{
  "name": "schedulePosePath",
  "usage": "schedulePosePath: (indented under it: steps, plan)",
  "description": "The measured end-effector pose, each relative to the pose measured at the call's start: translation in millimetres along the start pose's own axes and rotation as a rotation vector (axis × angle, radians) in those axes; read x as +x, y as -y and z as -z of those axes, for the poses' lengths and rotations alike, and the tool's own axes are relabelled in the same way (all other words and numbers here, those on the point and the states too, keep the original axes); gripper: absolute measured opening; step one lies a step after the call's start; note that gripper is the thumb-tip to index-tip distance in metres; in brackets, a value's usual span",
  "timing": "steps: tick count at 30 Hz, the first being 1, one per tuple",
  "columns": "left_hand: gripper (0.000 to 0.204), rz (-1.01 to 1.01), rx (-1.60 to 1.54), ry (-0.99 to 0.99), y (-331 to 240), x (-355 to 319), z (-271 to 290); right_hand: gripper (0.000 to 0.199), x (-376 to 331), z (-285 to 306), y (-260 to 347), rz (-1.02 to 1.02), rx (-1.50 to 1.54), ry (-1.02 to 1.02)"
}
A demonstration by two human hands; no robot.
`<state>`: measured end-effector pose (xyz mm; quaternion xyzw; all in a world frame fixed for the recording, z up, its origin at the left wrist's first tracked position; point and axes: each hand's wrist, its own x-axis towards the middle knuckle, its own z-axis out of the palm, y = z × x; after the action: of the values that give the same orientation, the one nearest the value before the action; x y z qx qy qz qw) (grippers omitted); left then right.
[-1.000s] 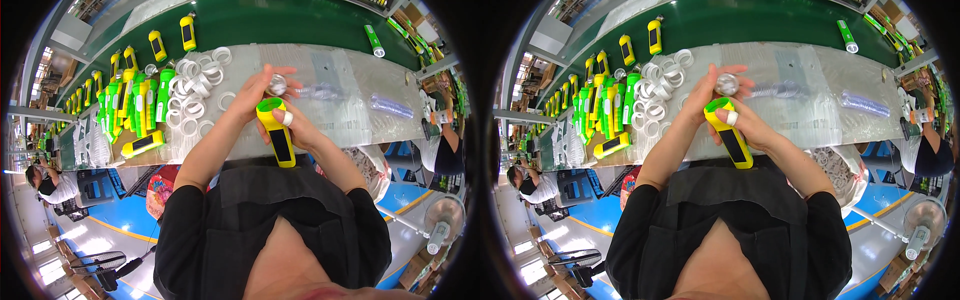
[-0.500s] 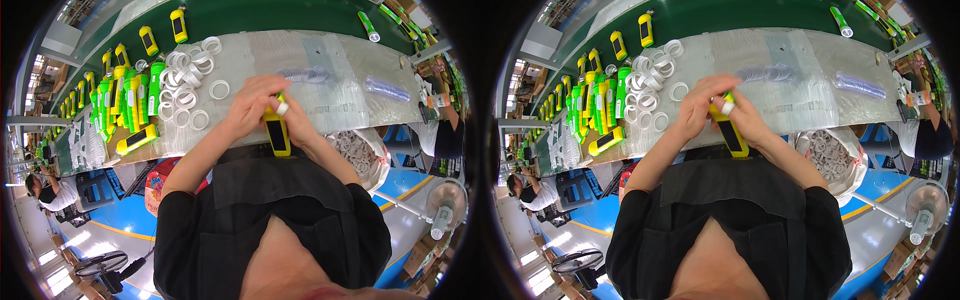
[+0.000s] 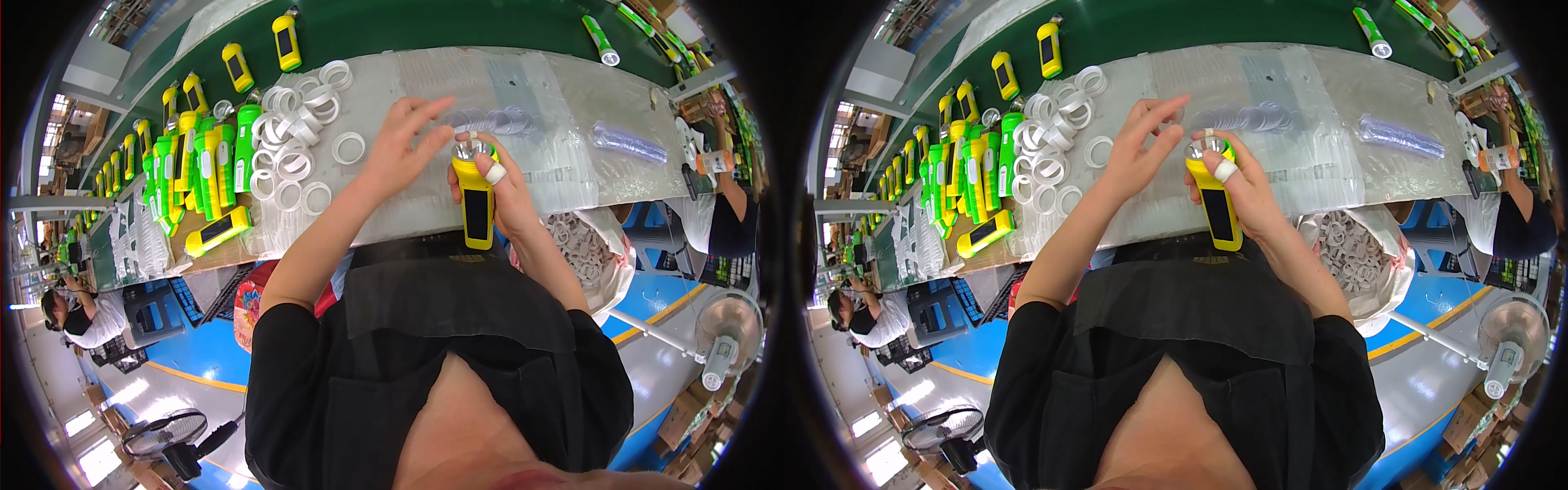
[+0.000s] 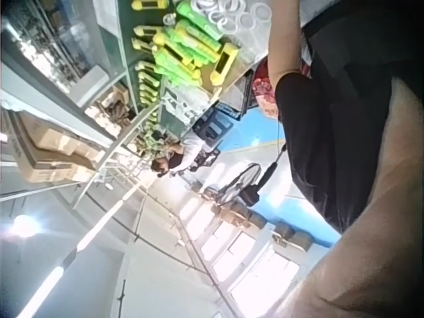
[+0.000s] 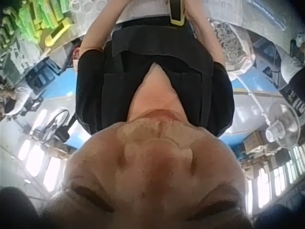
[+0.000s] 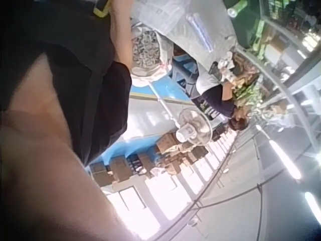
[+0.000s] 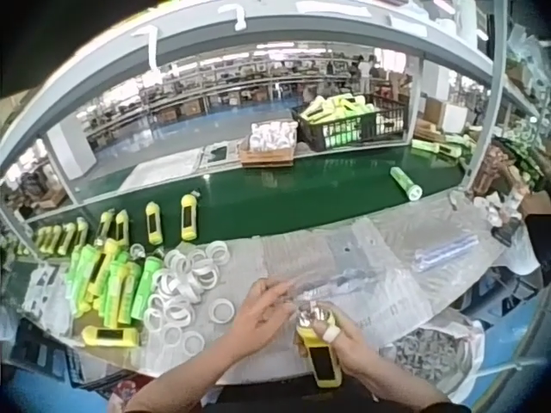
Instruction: Assembling plastic flashlight components and checking parts on a production line.
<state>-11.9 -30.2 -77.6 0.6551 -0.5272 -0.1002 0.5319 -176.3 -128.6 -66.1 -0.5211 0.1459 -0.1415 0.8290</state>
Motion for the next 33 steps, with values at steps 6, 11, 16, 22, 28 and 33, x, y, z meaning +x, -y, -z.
schedulePosePath:
  steps: [6, 11, 16, 22, 28, 33]
  plan:
    - [0.042, -0.088, -0.008, 0.054, -33, -35, 21, 0.041, 11, -23, 0, -0.014, -0.042, 0.177]
    - [0.039, -0.227, 0.050, 0.003, -27, -48, 32, 0.041, 18, -32, -7, -0.061, -0.144, 0.329]
    - [0.027, -0.201, 0.004, -0.105, -16, -54, 32, 0.041, 23, -52, -12, -0.142, -0.052, 0.332]
    - [0.039, -0.249, 0.192, -0.047, -15, -35, 46, 0.037, 43, -48, -14, -0.177, -0.005, 0.330]
    - [0.043, -0.032, 0.099, -0.110, -9, -32, 79, 0.036, 72, -53, -6, 0.198, -0.105, 0.304]
    - [0.040, 0.018, 0.978, 0.357, 10, -44, 89, 0.030, 78, -50, -10, 0.258, -0.077, 0.285]
